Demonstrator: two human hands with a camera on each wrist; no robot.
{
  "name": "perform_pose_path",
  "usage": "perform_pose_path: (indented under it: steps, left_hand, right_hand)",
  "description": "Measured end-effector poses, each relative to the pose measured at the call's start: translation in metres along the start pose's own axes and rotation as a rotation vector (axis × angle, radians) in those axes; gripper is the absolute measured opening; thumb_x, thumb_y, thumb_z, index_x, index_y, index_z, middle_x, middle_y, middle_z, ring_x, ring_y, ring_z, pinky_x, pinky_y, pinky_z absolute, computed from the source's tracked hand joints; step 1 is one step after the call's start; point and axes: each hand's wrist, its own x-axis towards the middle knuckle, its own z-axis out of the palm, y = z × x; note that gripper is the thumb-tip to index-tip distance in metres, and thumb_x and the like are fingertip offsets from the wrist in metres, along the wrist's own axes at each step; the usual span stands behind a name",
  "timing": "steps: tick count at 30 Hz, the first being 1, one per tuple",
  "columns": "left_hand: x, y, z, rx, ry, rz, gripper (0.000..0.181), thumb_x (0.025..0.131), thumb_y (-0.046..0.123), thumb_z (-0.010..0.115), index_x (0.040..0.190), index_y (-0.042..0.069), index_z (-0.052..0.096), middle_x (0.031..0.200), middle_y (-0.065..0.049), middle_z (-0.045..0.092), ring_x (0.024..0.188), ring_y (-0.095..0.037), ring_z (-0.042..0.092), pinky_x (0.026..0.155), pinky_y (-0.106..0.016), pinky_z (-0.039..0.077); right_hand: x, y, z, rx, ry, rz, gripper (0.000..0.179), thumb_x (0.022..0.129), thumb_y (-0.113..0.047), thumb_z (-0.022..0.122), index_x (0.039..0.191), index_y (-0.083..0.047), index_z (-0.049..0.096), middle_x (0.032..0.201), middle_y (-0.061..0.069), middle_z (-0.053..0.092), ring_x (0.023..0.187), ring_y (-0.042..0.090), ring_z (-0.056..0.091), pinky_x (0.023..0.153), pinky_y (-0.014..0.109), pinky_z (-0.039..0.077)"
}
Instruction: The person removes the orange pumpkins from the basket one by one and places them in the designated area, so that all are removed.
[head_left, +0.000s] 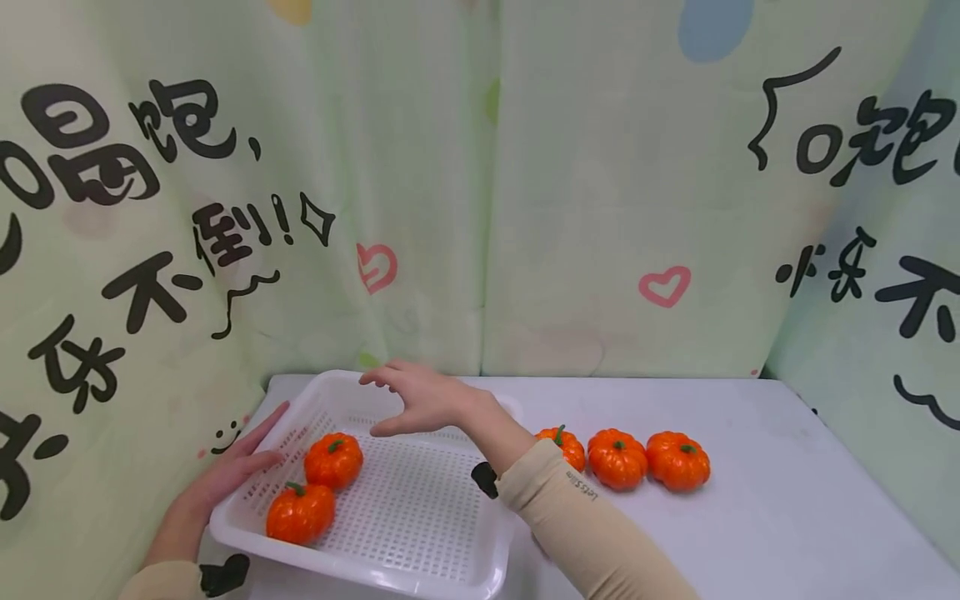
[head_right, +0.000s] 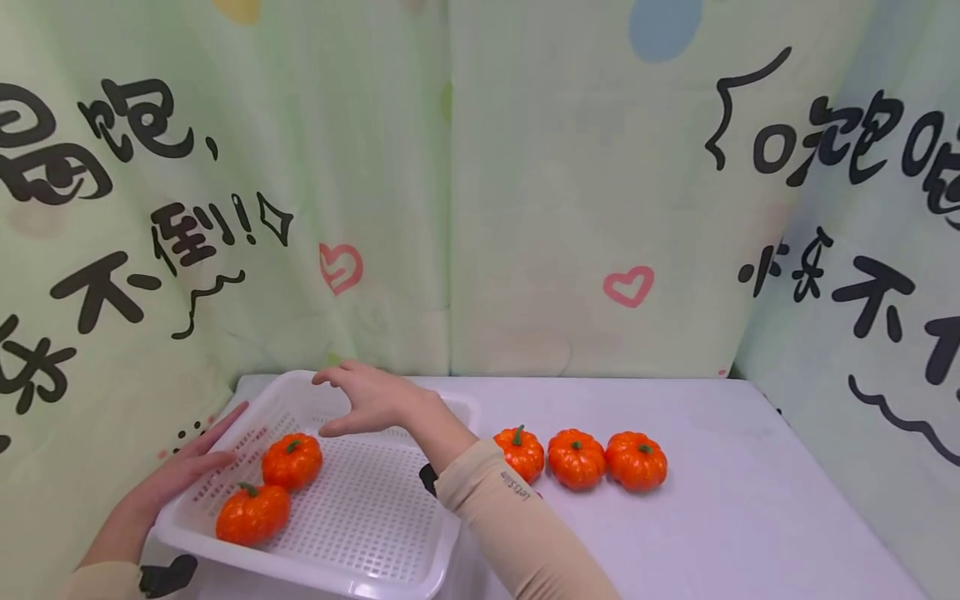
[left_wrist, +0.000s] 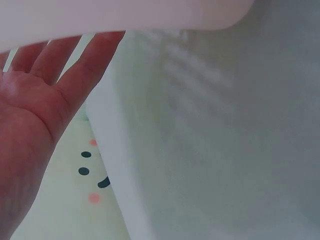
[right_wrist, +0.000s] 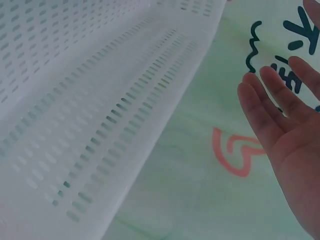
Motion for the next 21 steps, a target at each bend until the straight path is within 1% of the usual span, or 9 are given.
perform_pose_path:
  steps: [4,8,12,16,21]
  left_hand:
    - [-0.001,-0.002,-0.002,0.016,0.006,-0.009,0.075,0.103,0.018,0.052,0.163,0.028,0.008,0.165,-0.026,0.004,0.137,-0.047,0.040,0.083,-0.045,0.059]
    - [-0.001,-0.004,-0.002,0.016,0.008,-0.008,0.075,0.103,0.019,0.052,0.163,0.029,0.008,0.165,-0.027,0.004,0.134,-0.046,0.044,0.082,-0.045,0.059]
    - [-0.002,-0.004,0.000,-0.003,0.003,-0.004,0.075,0.103,0.018,0.053,0.163,0.028,0.008,0.165,-0.026,0.008,0.130,-0.043,0.049,0.083,-0.046,0.059]
    - [-0.004,-0.001,0.000,-0.004,0.019,-0.008,0.076,0.102,0.017,0.054,0.163,0.028,0.010,0.165,-0.025,0.009,0.130,-0.042,0.050,0.084,-0.046,0.059]
    - [-0.003,0.001,-0.001,0.012,0.023,-0.003,0.076,0.101,0.018,0.055,0.163,0.028,0.011,0.164,-0.026,0.011,0.127,-0.041,0.052,0.083,-0.046,0.059]
  right_hand:
    - [0.013,-0.003,0.008,-0.010,-0.051,0.007,0.064,0.091,-0.035,0.074,0.147,-0.019,0.049,0.140,0.001,0.051,0.127,0.016,0.050,0.100,0.026,0.045]
    - [0.023,-0.004,0.018,-0.002,-0.080,-0.002,0.066,0.090,-0.035,0.075,0.149,-0.020,0.048,0.146,0.000,0.047,0.129,0.012,0.047,0.102,0.024,0.043]
    - [0.031,-0.004,0.031,0.015,-0.117,-0.041,0.066,0.090,-0.034,0.075,0.149,-0.018,0.048,0.148,0.002,0.045,0.131,0.012,0.045,0.104,0.022,0.040]
    - [0.040,-0.006,0.043,-0.015,-0.146,-0.072,0.068,0.090,-0.035,0.075,0.149,-0.017,0.047,0.148,0.002,0.045,0.132,0.013,0.045,0.105,0.021,0.039]
    - [0.050,-0.009,0.055,-0.032,-0.188,-0.055,0.072,0.089,-0.035,0.075,0.151,-0.016,0.044,0.147,0.006,0.045,0.128,0.015,0.047,0.105,0.025,0.041]
